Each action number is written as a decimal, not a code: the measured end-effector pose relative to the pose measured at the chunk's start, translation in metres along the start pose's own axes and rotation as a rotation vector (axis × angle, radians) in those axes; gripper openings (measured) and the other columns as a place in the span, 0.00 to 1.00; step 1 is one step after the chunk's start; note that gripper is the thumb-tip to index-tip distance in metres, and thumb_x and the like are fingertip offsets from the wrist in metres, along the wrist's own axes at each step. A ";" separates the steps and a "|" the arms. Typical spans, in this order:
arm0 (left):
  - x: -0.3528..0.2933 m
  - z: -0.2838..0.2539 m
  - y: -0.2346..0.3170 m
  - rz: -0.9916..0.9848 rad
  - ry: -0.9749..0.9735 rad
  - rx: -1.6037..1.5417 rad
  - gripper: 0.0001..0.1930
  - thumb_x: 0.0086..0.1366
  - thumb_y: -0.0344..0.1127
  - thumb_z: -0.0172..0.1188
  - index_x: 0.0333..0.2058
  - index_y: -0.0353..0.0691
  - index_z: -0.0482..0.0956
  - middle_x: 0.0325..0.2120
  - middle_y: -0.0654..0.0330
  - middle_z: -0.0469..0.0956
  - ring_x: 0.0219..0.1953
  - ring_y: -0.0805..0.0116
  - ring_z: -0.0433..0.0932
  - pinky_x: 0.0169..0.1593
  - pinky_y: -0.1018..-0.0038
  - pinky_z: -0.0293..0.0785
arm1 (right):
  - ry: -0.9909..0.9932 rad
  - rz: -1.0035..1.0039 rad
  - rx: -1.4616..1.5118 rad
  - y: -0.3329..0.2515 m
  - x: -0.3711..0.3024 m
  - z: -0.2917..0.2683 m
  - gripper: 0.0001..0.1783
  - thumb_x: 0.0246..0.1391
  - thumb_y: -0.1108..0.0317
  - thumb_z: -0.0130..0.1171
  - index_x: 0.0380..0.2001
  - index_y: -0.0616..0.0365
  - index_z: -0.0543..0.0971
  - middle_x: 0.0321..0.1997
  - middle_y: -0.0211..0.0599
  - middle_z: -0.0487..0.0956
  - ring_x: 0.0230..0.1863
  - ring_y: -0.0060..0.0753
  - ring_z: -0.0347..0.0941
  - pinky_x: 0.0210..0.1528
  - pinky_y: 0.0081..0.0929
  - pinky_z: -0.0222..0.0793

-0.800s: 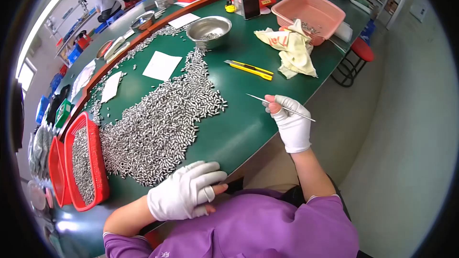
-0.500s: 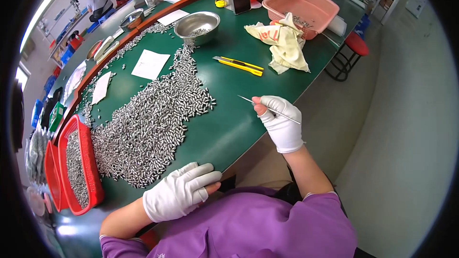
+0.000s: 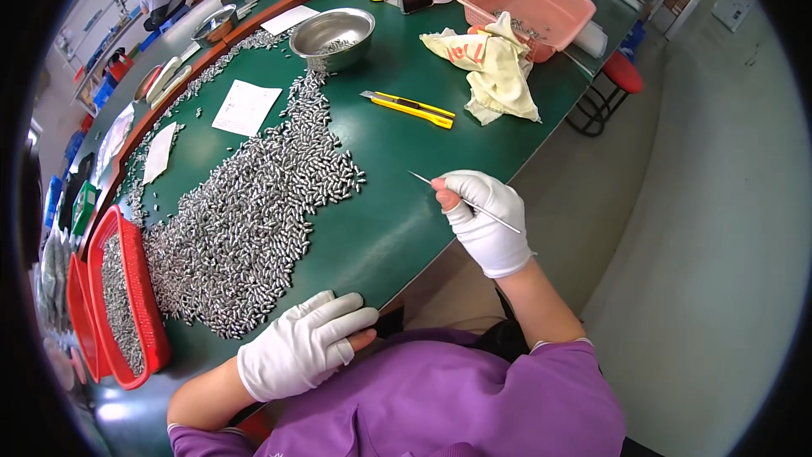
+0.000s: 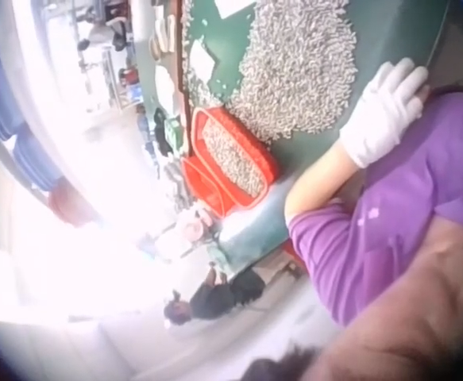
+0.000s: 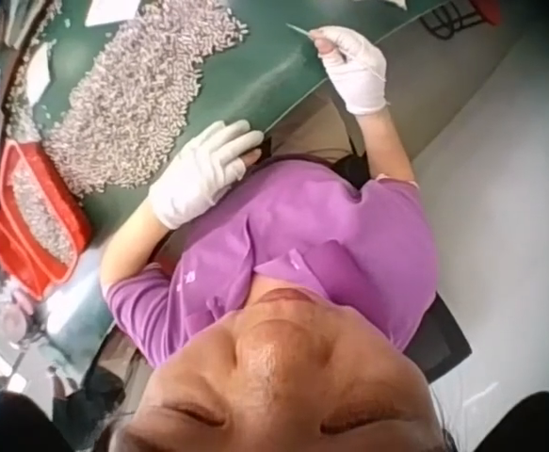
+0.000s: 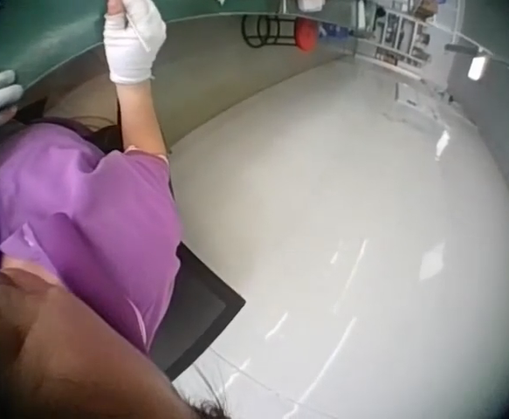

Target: Sorting and inspecting small metal components on an industrial workbench.

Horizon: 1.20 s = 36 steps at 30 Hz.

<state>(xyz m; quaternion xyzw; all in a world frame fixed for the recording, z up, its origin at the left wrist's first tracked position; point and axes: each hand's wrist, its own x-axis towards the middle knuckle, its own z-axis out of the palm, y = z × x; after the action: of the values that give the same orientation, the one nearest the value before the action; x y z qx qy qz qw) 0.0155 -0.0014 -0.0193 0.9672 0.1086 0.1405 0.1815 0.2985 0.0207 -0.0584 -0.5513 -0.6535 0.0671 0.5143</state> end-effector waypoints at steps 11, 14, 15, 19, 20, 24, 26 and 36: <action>0.002 0.004 -0.003 0.030 0.068 -0.030 0.11 0.56 0.30 0.60 0.38 0.35 0.75 0.45 0.53 0.74 0.45 0.55 0.75 0.44 0.62 0.73 | -0.116 -0.216 -0.074 -0.003 0.006 -0.009 0.08 0.53 0.64 0.63 0.29 0.56 0.78 0.32 0.35 0.81 0.30 0.38 0.78 0.32 0.29 0.73; 0.002 0.006 -0.003 0.031 0.079 -0.023 0.11 0.57 0.30 0.61 0.38 0.35 0.75 0.44 0.53 0.75 0.44 0.56 0.76 0.43 0.63 0.74 | -0.135 -0.248 -0.105 -0.003 0.006 -0.009 0.08 0.54 0.63 0.62 0.30 0.56 0.78 0.32 0.35 0.81 0.30 0.39 0.77 0.32 0.30 0.73; 0.002 0.007 -0.003 0.031 0.089 -0.024 0.10 0.57 0.30 0.61 0.38 0.35 0.75 0.44 0.53 0.75 0.44 0.56 0.76 0.43 0.63 0.74 | -0.144 -0.265 -0.121 -0.003 0.006 -0.009 0.08 0.54 0.63 0.62 0.30 0.56 0.78 0.32 0.34 0.81 0.30 0.38 0.77 0.33 0.31 0.73; 0.002 0.007 -0.004 0.024 0.099 -0.038 0.10 0.56 0.30 0.61 0.37 0.35 0.76 0.44 0.53 0.75 0.43 0.56 0.76 0.42 0.63 0.74 | -0.151 -0.295 -0.167 -0.005 0.005 -0.009 0.08 0.55 0.63 0.61 0.31 0.55 0.77 0.32 0.34 0.80 0.30 0.39 0.77 0.33 0.31 0.73; 0.002 0.007 -0.003 0.024 0.100 -0.040 0.10 0.56 0.30 0.61 0.37 0.35 0.76 0.44 0.53 0.75 0.43 0.56 0.76 0.42 0.63 0.74 | -0.155 -0.314 -0.173 -0.006 0.005 -0.009 0.08 0.55 0.63 0.61 0.31 0.55 0.77 0.33 0.34 0.80 0.31 0.39 0.77 0.33 0.31 0.73; 0.001 0.007 -0.003 0.023 0.099 -0.036 0.11 0.56 0.30 0.61 0.38 0.35 0.76 0.44 0.53 0.75 0.44 0.56 0.75 0.42 0.64 0.73 | -0.176 -0.359 -0.210 -0.006 0.004 -0.010 0.08 0.56 0.63 0.60 0.32 0.55 0.76 0.33 0.34 0.80 0.31 0.40 0.76 0.34 0.31 0.73; 0.001 0.006 -0.003 0.025 0.100 -0.038 0.11 0.55 0.30 0.61 0.38 0.35 0.76 0.44 0.53 0.74 0.44 0.56 0.75 0.42 0.64 0.73 | -0.173 -0.360 -0.217 -0.007 0.003 -0.010 0.08 0.56 0.63 0.60 0.32 0.55 0.76 0.33 0.34 0.79 0.31 0.40 0.76 0.34 0.31 0.73; 0.000 0.008 -0.002 0.005 0.094 -0.039 0.11 0.56 0.30 0.61 0.39 0.35 0.76 0.44 0.53 0.75 0.45 0.55 0.75 0.43 0.63 0.73 | -0.195 -0.268 -0.158 -0.012 0.008 -0.011 0.06 0.55 0.66 0.60 0.30 0.56 0.77 0.31 0.36 0.80 0.31 0.41 0.76 0.33 0.33 0.72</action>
<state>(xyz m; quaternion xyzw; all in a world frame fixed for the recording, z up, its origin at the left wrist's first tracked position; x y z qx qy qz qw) 0.0176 -0.0018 -0.0275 0.9561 0.1120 0.1885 0.1947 0.2998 0.0176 -0.0407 -0.4890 -0.7711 -0.0007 0.4079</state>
